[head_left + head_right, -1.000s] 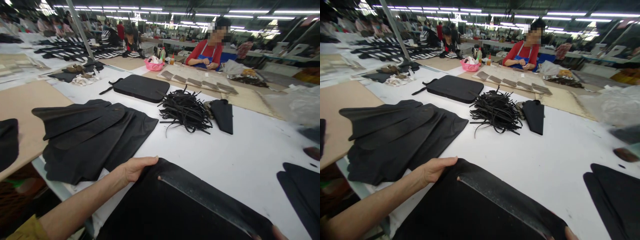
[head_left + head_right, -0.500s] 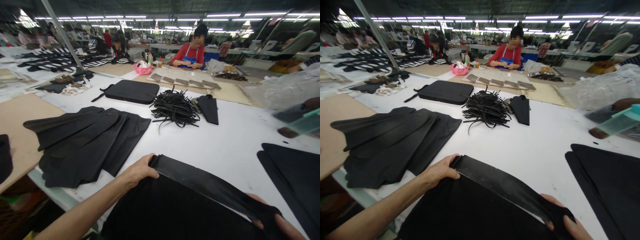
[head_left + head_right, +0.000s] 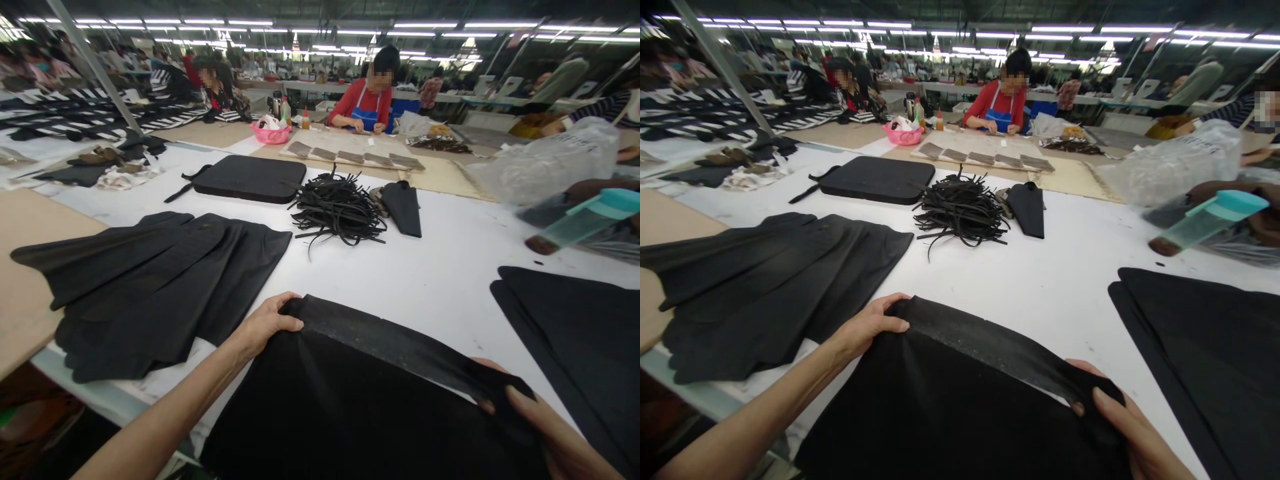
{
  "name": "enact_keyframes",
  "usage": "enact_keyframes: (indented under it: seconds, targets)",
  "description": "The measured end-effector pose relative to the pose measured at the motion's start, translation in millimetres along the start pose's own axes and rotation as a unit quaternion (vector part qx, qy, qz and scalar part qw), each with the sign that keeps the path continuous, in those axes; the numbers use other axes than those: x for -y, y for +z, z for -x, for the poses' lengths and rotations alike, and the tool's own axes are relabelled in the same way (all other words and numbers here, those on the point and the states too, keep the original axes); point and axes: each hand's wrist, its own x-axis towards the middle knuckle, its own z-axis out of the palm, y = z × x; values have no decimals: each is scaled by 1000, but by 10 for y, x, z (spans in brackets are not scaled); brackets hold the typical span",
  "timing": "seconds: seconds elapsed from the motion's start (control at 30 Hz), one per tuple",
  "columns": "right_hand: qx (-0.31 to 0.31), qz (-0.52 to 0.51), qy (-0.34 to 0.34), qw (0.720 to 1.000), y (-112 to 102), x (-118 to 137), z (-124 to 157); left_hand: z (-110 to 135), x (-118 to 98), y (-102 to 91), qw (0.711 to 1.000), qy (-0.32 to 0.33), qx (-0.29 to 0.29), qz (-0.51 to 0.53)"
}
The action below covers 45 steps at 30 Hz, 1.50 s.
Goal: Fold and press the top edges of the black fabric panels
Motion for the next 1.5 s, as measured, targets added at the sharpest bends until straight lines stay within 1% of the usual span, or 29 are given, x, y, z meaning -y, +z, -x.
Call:
enact_keyframes:
  seconds: [0.07, 0.1, 0.2, 0.27, 0.3, 0.33, 0.37, 0.43, 0.5, 0.53, 0.6, 0.67, 0.73, 0.77, 0.8, 0.83, 0.87, 0.9, 0.93, 0.97, 1.0, 1.03, 1.07, 1.13, 1.17, 1.2, 1.27, 1.4, 1.5]
  targets:
    - [14, -68, 36, 997, 124, 46, -62, -65, 71, -62, 999, 9, -12, -40]
    - [25, -89, 50, 995, 183, 57, -95, -92, 103, -100, 997, 16, -32, -66]
    - [64, -75, 58, 993, 311, 52, -170, -105, 148, -220, 981, 52, -133, -128]
    - [84, -49, 54, 994, 344, 31, -193, -38, 148, -261, 952, 98, -209, -202]
    - [90, -40, 51, 994, 348, 20, -198, 15, 148, -257, 928, 127, -232, -265]
    - [94, -34, 51, 994, 345, 10, -200, 78, 153, -233, 898, 155, -234, -339]
    - [96, -33, 53, 993, 338, 2, -200, 143, 167, -193, 864, 179, -219, -417]
    - [104, -38, 59, 992, 320, -6, -201, 261, 223, -76, 795, 202, -152, -551]
    - [117, -38, 61, 990, 301, -6, -209, 336, 306, 46, 752, 198, -89, -623]
    - [123, -34, 57, 990, 290, -4, -220, 355, 350, 96, 731, 193, -72, -650]
    - [134, -15, 42, 990, 258, -1, -262, 364, 429, 159, 694, 181, -61, -694]
    - [160, 17, 19, 987, 208, -4, -331, 360, 481, 180, 667, 174, -64, -721]
    - [183, 81, -33, 979, 137, -18, -414, 360, 511, 175, 650, 170, -71, -737]
    - [177, 133, -72, 973, 97, -30, -451, 361, 522, 167, 643, 170, -75, -743]
    - [149, 198, -112, 962, 58, -43, -481, 362, 534, 156, 637, 171, -80, -747]
    - [94, 276, -152, 944, 21, -57, -498, 359, 547, 143, 631, 174, -84, -751]
    - [16, 359, -186, 915, -8, -72, -502, 353, 561, 130, 626, 179, -88, -754]
    - [-68, 437, -216, 871, -25, -86, -490, 343, 576, 117, 622, 185, -90, -756]
    - [-145, 501, -241, 818, -30, -99, -465, 332, 590, 106, 618, 191, -90, -758]
    - [-200, 546, -263, 770, -20, -113, -430, 321, 601, 99, 614, 195, -89, -760]
    - [-229, 569, -283, 737, 1, -128, -388, 312, 609, 95, 611, 196, -87, -762]
    - [-227, 569, -295, 733, 32, -145, -347, 306, 613, 94, 607, 196, -84, -765]
    - [-202, 548, -293, 757, 68, -166, -311, 302, 613, 93, 604, 194, -82, -769]
    - [-123, 476, -257, 832, 135, -219, -274, 303, 605, 86, 599, 191, -81, -773]
    - [-89, 442, -232, 862, 159, -248, -277, 307, 599, 78, 598, 191, -82, -774]
    - [-66, 418, -210, 881, 173, -274, -292, 312, 592, 68, 597, 191, -85, -775]
    - [-51, 404, -184, 895, 177, -309, -346, 322, 579, 43, 599, 189, -89, -773]
    - [-43, 396, -162, 903, 164, -299, -434, 313, 573, 5, 611, 177, -97, -766]
    - [-50, 408, -165, 897, 188, -308, -420, 270, 616, -41, 636, 159, -100, -748]
